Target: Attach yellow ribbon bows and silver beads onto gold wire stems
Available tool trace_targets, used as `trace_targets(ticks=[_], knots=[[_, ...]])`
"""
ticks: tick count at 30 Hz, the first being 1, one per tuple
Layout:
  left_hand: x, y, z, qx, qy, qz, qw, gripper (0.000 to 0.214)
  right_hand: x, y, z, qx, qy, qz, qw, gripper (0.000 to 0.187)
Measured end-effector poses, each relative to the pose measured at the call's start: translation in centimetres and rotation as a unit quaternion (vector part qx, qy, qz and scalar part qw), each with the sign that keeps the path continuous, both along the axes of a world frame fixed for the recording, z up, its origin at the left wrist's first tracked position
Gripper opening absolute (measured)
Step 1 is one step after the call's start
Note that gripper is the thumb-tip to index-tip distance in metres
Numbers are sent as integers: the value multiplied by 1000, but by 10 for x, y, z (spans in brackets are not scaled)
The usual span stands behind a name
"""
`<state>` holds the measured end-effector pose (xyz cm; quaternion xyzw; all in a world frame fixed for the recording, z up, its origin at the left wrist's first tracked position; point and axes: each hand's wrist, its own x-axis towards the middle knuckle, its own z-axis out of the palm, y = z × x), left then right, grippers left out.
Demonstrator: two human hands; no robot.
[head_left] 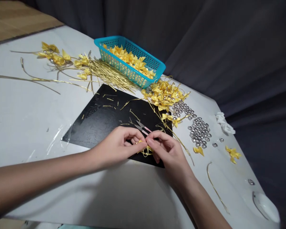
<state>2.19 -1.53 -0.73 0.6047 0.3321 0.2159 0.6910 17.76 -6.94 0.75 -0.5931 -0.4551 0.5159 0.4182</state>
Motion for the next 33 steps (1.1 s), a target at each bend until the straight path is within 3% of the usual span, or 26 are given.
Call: trace_targets(ticks=[8,14,33], knots=[[1,0,-1,15,15,0,1000,21,-3,-1,-2,-9,6,-21,1000,25],[1,1,-2,31,22,-1,999,22,-2,1,-2,108,-84,-29,990,11],[0,-1,2,65,43,-7,997,18,3,0,-1,88,91,-135,983,10]])
